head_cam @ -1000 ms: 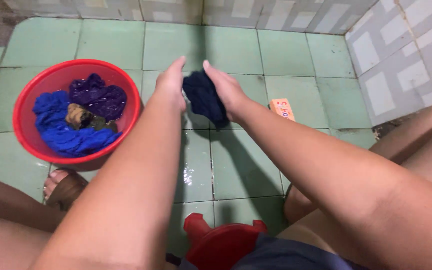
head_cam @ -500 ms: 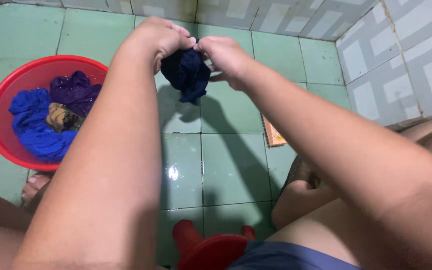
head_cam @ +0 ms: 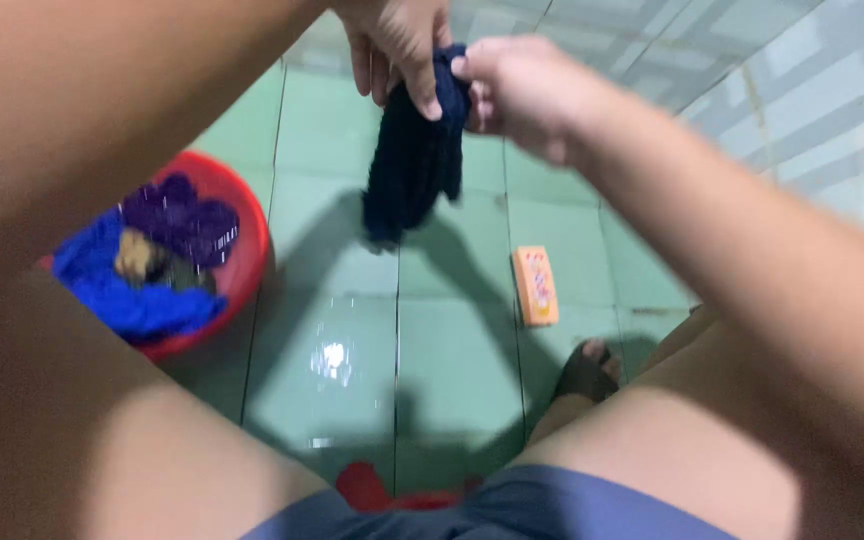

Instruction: Hand wash small pieces of cloth using a bar of soap and a basin of water on a tiled floor.

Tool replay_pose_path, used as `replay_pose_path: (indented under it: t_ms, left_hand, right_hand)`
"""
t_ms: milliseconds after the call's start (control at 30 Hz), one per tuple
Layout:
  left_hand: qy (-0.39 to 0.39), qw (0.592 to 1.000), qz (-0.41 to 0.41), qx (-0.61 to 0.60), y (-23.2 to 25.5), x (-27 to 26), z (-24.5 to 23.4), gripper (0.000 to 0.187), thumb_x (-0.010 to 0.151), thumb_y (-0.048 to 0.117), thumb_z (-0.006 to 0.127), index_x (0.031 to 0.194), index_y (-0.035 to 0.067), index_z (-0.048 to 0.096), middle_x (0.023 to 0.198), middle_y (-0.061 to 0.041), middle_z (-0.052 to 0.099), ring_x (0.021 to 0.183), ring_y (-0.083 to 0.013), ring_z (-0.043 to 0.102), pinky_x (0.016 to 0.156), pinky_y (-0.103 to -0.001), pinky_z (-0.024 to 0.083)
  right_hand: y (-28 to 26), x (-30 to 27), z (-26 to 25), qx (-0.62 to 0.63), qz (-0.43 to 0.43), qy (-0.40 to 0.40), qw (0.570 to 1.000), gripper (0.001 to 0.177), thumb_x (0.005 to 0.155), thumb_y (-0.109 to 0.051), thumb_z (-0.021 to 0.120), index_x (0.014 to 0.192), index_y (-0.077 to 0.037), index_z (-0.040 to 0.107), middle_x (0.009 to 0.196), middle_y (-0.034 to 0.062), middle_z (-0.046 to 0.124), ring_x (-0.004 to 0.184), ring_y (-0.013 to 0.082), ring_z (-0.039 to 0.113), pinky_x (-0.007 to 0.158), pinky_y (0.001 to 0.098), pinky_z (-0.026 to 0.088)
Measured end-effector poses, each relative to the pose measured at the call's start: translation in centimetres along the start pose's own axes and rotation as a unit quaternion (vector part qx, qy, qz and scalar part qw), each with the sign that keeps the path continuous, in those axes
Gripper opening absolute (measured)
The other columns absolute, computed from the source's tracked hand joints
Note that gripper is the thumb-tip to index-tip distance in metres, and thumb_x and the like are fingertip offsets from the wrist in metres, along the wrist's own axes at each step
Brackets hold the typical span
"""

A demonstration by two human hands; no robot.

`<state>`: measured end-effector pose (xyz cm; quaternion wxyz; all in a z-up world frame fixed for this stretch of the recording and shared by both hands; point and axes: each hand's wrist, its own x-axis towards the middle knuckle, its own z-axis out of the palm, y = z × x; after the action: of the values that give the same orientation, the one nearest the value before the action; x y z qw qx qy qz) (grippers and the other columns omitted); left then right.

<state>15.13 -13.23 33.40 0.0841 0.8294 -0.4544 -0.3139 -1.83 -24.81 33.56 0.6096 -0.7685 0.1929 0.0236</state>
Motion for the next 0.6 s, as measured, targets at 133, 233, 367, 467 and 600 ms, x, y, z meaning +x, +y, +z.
replay_pose_path:
  t_ms: [133, 233, 367, 467, 600]
  left_hand:
    - [0.042, 0.982, 0.144, 0.118, 2.8, -6.9, -3.1, 0.055, 0.076, 0.049, 0.09, 0.107, 0.006, 0.078, 0.093, -0.016, 0.076, 0.083, -0.0315, 0.072, 0.075, -0.047, 0.059]
    - [0.101, 0.986, 0.129, 0.014, 1.5, -10.5, -1.9, 0.045, 0.077, 0.045, 0.091, 0.098, 0.007, 0.081, 0.086, -0.01, 0.077, 0.083, -0.0266, 0.072, 0.076, -0.041, 0.056]
    - [0.058, 0.965, 0.093, -0.238, 0.9, -11.9, -0.6, 0.032, 0.077, 0.032, 0.084, 0.099, 0.011, 0.074, 0.089, -0.006, 0.078, 0.08, -0.0214, 0.077, 0.07, -0.038, 0.065]
    - [0.021, 0.98, 0.055, -0.189, 2.8, -12.2, -0.6, 0.031, 0.082, 0.029, 0.082, 0.106, 0.014, 0.072, 0.093, -0.011, 0.077, 0.08, -0.0262, 0.076, 0.07, -0.043, 0.064]
    - [-0.057, 0.99, 0.02, -0.127, 1.3, -11.8, 0.5, 0.03, 0.08, 0.029, 0.079, 0.106, 0.014, 0.075, 0.092, -0.01, 0.078, 0.079, -0.0259, 0.077, 0.074, -0.043, 0.064]
  right_hand:
    - [-2.2, -5.1, 2.2, 0.076, -0.115, 0.032, 0.99, 0.015, 0.108, -0.019, 0.054, 0.096, -0.011, 0.058, 0.084, -0.0031, 0.056, 0.076, 0.0087, 0.051, 0.068, 0.0274, 0.044]
    - [-2.4, -5.7, 4.1, -0.011, -0.238, 0.012, 0.971, 0.015, 0.113, -0.022, 0.047, 0.112, -0.01, 0.057, 0.099, -0.0031, 0.06, 0.091, 0.0058, 0.054, 0.084, 0.0256, 0.05]
    - [-2.2, -4.9, 5.1, -0.021, -0.217, 0.003, 0.976, 0.018, 0.107, -0.027, 0.052, 0.116, -0.014, 0.045, 0.093, -0.0003, 0.061, 0.083, 0.0074, 0.055, 0.073, 0.027, 0.049]
    - [-0.1, -4.5, 4.6, -0.005, -0.165, 0.047, 0.985, 0.024, 0.107, -0.035, 0.054, 0.11, -0.012, 0.049, 0.093, -0.0011, 0.062, 0.084, 0.0068, 0.053, 0.073, 0.0257, 0.048]
    - [1.3, -4.7, 6.9, -0.086, -0.072, 0.017, 0.994, 0.049, 0.105, -0.053, 0.047, 0.098, -0.007, 0.061, 0.086, -0.0031, 0.058, 0.079, 0.0077, 0.05, 0.067, 0.0261, 0.046]
